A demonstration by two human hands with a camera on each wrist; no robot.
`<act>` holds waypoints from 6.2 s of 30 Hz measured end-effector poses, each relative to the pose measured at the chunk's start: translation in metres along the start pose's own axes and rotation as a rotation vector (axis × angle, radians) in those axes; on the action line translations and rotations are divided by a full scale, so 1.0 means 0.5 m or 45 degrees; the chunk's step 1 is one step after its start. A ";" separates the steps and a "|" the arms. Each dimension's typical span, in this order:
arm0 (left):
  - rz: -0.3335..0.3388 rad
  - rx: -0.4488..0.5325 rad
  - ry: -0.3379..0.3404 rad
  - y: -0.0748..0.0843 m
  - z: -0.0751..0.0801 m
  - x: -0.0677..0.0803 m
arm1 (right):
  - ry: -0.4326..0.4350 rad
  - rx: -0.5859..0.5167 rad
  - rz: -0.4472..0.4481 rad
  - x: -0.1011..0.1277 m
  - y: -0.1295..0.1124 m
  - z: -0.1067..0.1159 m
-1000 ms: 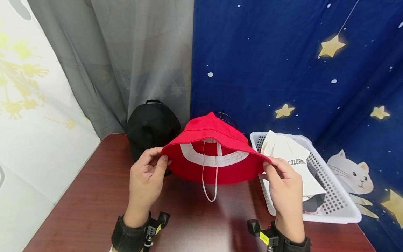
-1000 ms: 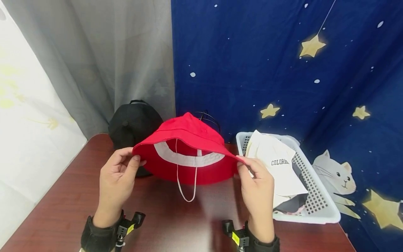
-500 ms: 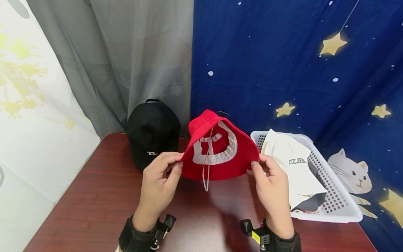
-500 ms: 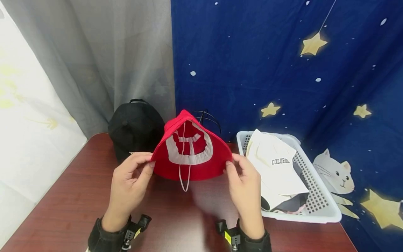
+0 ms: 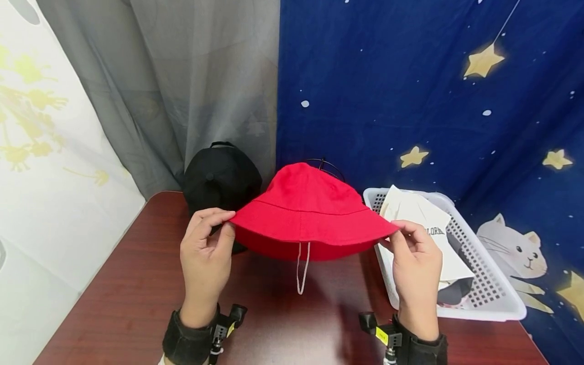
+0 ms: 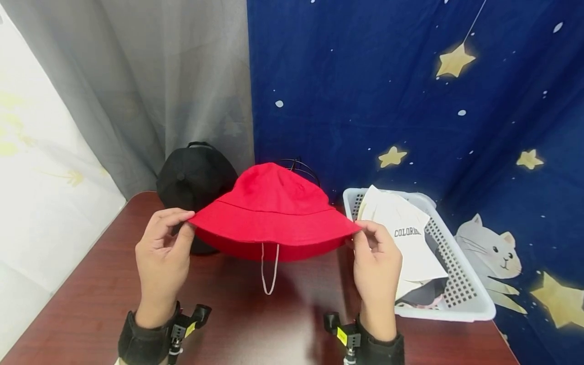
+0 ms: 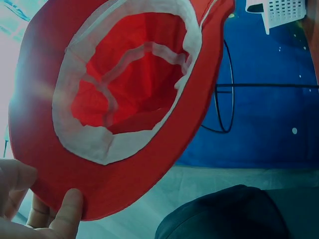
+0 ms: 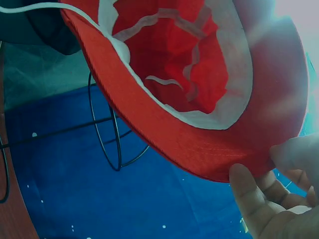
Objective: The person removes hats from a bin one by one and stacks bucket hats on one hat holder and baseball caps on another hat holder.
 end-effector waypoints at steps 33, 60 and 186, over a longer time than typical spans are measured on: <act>0.568 0.332 -0.086 -0.035 -0.028 0.011 | -0.155 -0.774 0.726 0.036 -0.059 -0.021; 0.584 0.186 -0.264 -0.033 -0.010 0.001 | -0.237 -0.349 0.276 0.008 -0.002 -0.009; 1.501 0.372 -0.214 -0.362 -0.174 0.023 | -0.633 0.453 -1.028 -0.220 0.271 -0.152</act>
Point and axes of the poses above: each hand's wrist, its own x-axis away from the middle knuckle, its own z-axis out of the back of the hand, y = z × x, the point moved 3 cm from there along -x, towards the middle knuckle, and after that the axes turned 11 degrees about -z, right-handed, at the moved point
